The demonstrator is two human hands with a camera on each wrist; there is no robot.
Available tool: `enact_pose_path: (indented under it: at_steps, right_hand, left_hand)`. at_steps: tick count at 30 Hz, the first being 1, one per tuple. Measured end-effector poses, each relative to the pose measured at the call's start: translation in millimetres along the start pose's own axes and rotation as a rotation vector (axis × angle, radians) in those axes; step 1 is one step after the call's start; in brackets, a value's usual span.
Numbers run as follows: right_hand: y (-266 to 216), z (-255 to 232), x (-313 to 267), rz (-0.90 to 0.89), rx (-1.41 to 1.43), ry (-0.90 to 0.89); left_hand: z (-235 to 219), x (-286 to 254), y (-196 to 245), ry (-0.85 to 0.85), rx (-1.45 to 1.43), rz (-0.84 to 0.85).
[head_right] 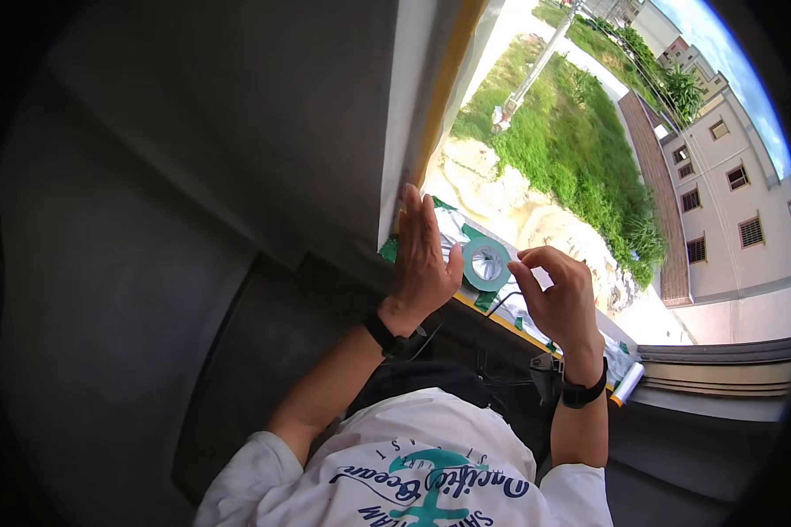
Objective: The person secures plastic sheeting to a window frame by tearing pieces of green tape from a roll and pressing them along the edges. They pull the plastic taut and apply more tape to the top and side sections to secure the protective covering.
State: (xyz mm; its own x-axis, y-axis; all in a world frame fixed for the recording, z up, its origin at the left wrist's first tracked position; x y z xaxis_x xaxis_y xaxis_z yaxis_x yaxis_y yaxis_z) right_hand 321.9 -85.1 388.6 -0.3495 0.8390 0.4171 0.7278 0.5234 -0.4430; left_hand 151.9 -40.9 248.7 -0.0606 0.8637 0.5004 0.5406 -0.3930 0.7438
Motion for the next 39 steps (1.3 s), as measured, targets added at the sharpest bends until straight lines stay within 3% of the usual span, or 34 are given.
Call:
enact_pose_path:
  at_steps: [1,3,4,6,10,13,15,18,21,27,30,37,39]
  right_hand:
    - [1,-1,-1,-0.004,-0.005,0.017]
    - [0,1,-6,0.044,0.009,0.031]
    - [2,3,-9,0.052,0.015,0.016]
    - [6,10,-16,0.066,0.022,0.002]
    - [8,18,-21,0.074,0.019,-0.026]
    - [11,21,-24,0.124,0.015,-0.051]
    - [13,22,-28,0.131,0.009,-0.074]
    - [15,23,-32,0.121,-0.025,-0.078]
    - [19,25,-37,0.130,-0.043,-0.097]
    - [16,31,-32,0.186,-0.031,-0.126]
    - [15,33,-31,0.195,-0.027,-0.122]
    - [15,34,-45,0.212,-0.057,-0.113]
    - [14,31,-47,0.234,-0.059,-0.105]
  left_hand:
    - [2,-15,-12,-0.030,-0.004,-0.018]
    - [7,-37,-37,-0.157,-0.024,-0.239]
    - [12,-44,-48,-0.175,-0.022,-0.245]
    - [19,-39,-66,-0.286,-0.171,-0.479]
    - [29,-20,-63,-0.321,-0.172,-0.540]
    - [40,-8,-62,-0.196,-0.123,-0.499]
    - [46,-1,-68,-0.161,-0.245,-0.684]
    - [52,5,-67,-0.079,-0.299,-0.655]
    - [50,14,-68,-0.240,-0.295,-0.721]
    - [51,9,-68,-0.097,-0.475,-0.760]
    - [37,26,-48,-0.242,-0.481,-0.901]
    - [52,4,-69,-0.113,-0.286,-0.760]
    - [46,-8,-78,-0.307,-0.234,-0.936]
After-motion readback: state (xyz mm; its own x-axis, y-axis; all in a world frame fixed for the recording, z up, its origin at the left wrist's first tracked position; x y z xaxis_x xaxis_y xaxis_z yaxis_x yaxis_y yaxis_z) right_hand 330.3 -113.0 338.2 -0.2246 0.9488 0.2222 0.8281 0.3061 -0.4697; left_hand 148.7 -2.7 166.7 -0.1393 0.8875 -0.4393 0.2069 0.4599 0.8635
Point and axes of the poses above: each hand's wrist, its own x-axis towards the middle knuckle, its own z-axis out of the palm, y = z × x, the point moved 1 cm from there along x, towards the middle knuckle, and after that the axes turned 9 degrees about -z, right-handed, at the moved point
